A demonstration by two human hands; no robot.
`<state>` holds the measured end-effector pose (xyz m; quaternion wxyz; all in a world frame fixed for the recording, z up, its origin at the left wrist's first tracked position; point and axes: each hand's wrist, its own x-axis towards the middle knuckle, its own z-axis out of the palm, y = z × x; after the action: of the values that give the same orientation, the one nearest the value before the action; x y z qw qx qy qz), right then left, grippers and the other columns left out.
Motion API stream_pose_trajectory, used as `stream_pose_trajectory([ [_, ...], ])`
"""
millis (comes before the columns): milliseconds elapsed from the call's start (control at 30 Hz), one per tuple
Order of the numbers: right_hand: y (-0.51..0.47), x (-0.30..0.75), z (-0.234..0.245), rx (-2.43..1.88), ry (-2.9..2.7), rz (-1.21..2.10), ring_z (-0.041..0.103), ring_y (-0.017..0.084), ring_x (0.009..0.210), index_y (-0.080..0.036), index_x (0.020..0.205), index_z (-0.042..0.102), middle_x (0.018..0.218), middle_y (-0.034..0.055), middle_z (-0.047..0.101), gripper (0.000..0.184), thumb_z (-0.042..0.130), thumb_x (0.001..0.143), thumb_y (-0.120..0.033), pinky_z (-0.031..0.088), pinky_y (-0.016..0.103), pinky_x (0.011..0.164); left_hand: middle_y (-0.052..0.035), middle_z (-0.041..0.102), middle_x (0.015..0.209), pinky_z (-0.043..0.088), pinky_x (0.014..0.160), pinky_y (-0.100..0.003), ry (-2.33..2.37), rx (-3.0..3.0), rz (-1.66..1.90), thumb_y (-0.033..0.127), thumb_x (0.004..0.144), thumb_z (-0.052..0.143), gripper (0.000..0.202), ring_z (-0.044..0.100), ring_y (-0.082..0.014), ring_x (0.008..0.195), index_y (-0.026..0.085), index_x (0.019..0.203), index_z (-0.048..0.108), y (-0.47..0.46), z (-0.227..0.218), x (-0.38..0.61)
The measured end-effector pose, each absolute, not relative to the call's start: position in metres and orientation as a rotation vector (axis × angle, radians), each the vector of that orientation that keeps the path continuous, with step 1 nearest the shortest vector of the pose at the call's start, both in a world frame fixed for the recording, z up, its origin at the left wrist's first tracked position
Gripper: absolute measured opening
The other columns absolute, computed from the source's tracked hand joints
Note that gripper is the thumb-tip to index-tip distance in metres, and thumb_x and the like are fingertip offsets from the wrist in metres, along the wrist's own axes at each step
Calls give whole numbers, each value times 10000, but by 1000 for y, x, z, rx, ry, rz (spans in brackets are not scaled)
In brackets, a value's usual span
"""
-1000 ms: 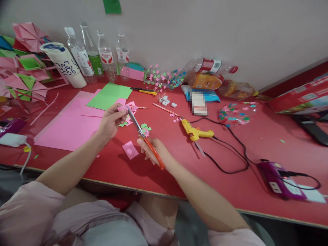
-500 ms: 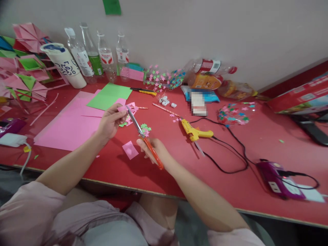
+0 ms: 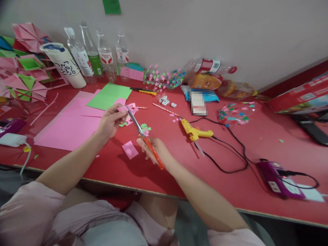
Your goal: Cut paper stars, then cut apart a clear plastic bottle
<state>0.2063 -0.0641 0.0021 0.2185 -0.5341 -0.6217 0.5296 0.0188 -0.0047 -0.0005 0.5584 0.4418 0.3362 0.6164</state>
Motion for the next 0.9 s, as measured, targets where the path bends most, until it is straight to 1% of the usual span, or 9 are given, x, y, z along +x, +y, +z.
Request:
stream_pose_trajectory([
  [100, -64, 206, 2, -1486, -1714, 1474, 422, 94, 286, -215, 609, 466, 321, -86, 333, 535, 513, 764, -725, 292, 198, 304, 62, 490, 447, 299, 406, -157, 786, 1036, 1455, 249, 637, 711, 163, 391, -25, 407, 177, 592, 572, -4, -1, 18],
  [267, -63, 207, 2, -1485, -1693, 1493, 393, 79, 274, -218, 605, 443, 325, -96, 331, 526, 527, 763, -713, 369, 208, 345, 63, 494, 456, 301, 407, -155, 784, 1023, 1449, 219, 637, 699, 135, 395, -25, 411, 178, 595, 578, -4, -1, 17],
  [467, -62, 208, 4, -1493, -1698, 1508, 401, 83, 280, -220, 590, 440, 325, -94, 320, 527, 542, 748, -711, 302, 195, 308, 57, 485, 453, 288, 403, -164, 800, 1013, 1430, 197, 631, 672, 127, 401, -28, 417, 171, 570, 563, -3, -1, 13],
  [567, -62, 207, 5, -1500, -1697, 1519, 384, 74, 268, -218, 585, 432, 334, -90, 347, 525, 552, 745, -704, 278, 192, 295, 57, 478, 453, 275, 401, -169, 821, 992, 1439, 199, 633, 664, 141, 395, -26, 414, 170, 560, 547, -2, -1, 12],
  [733, -60, 208, 3, -1482, -1706, 1531, 362, 66, 253, -216, 581, 435, 320, -92, 344, 536, 549, 738, -716, 267, 189, 289, 63, 454, 454, 263, 397, -165, 846, 970, 1505, 206, 663, 656, 191, 377, -19, 405, 173, 553, 502, 1, -1, 9],
  [800, -59, 207, 2, -1487, -1697, 1534, 367, 67, 254, -216, 579, 439, 316, -91, 348, 532, 549, 744, -710, 305, 192, 305, 64, 462, 467, 271, 405, -154, 863, 968, 1530, 219, 685, 662, 212, 386, -13, 413, 171, 563, 496, 1, -1, 10],
  [900, -60, 206, 1, -1475, -1654, 1521, 357, 64, 254, -218, 578, 437, 303, -104, 325, 517, 544, 769, -686, 421, 217, 387, 53, 505, 494, 313, 417, -153, 874, 999, 1496, 270, 716, 663, 219, 420, -17, 426, 167, 582, 523, -1, -2, 12],
])
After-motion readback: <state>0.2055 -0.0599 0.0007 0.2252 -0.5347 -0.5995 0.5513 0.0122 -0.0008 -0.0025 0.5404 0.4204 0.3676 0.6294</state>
